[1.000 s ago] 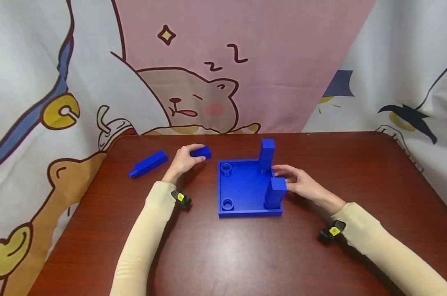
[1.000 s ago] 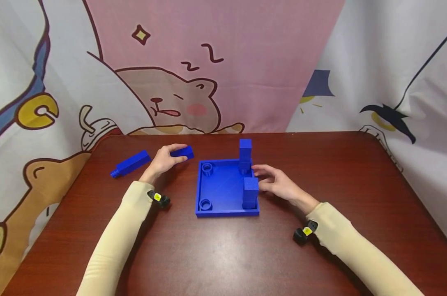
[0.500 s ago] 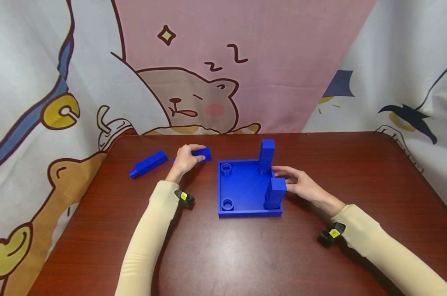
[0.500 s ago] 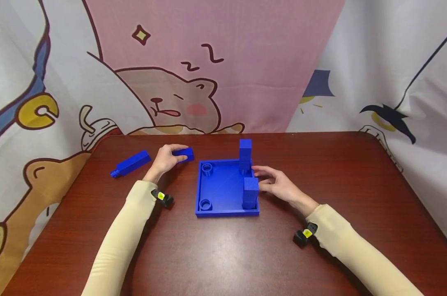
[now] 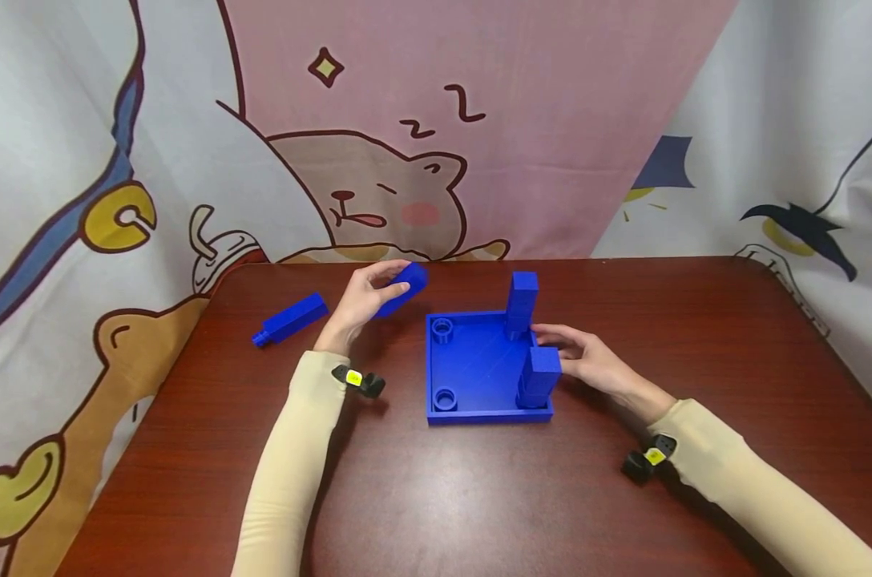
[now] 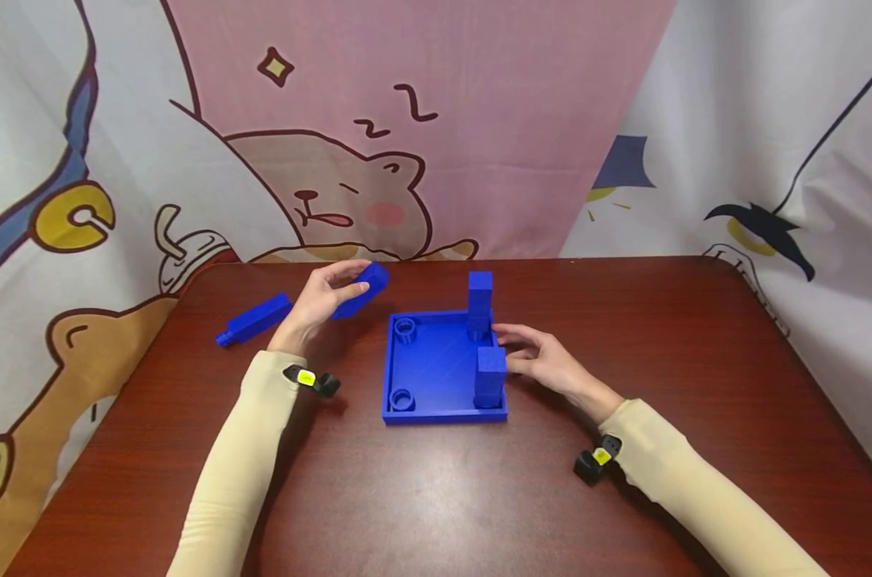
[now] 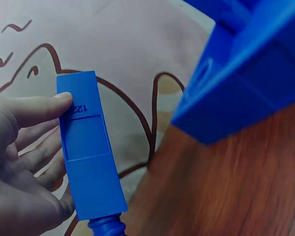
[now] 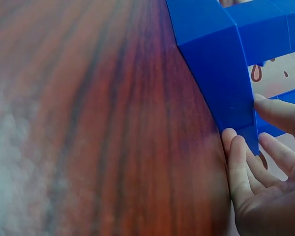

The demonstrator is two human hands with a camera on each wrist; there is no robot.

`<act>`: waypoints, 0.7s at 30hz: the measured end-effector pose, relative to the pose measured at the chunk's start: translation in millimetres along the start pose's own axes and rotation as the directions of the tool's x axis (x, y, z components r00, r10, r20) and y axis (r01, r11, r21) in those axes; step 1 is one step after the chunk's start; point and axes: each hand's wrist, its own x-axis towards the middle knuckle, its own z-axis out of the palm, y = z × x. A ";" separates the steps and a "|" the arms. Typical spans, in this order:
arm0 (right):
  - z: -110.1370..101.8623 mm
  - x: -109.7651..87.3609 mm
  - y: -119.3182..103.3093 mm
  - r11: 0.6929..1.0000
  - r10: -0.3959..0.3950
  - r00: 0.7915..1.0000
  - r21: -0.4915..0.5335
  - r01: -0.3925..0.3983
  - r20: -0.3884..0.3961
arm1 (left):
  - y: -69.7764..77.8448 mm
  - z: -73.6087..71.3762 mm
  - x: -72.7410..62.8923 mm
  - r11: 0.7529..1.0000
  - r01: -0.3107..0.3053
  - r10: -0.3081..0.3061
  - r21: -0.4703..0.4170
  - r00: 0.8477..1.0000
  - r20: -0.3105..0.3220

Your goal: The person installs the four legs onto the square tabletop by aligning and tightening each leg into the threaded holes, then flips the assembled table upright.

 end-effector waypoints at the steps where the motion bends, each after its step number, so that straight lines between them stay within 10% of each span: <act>1: 0.0 0.1 0.3 1.000 -0.003 1.000 0.001 0.003 0.000 | 1.8 1.2 0.1 1.000 0.002 -0.002 -0.024 1.000 0.000; 21: 0.3 -0.2 1.7 1.000 -0.019 1.000 0.011 0.019 -0.002 | 33.9 22.8 -7.3 0.959 -0.086 0.110 -0.270 0.991 0.074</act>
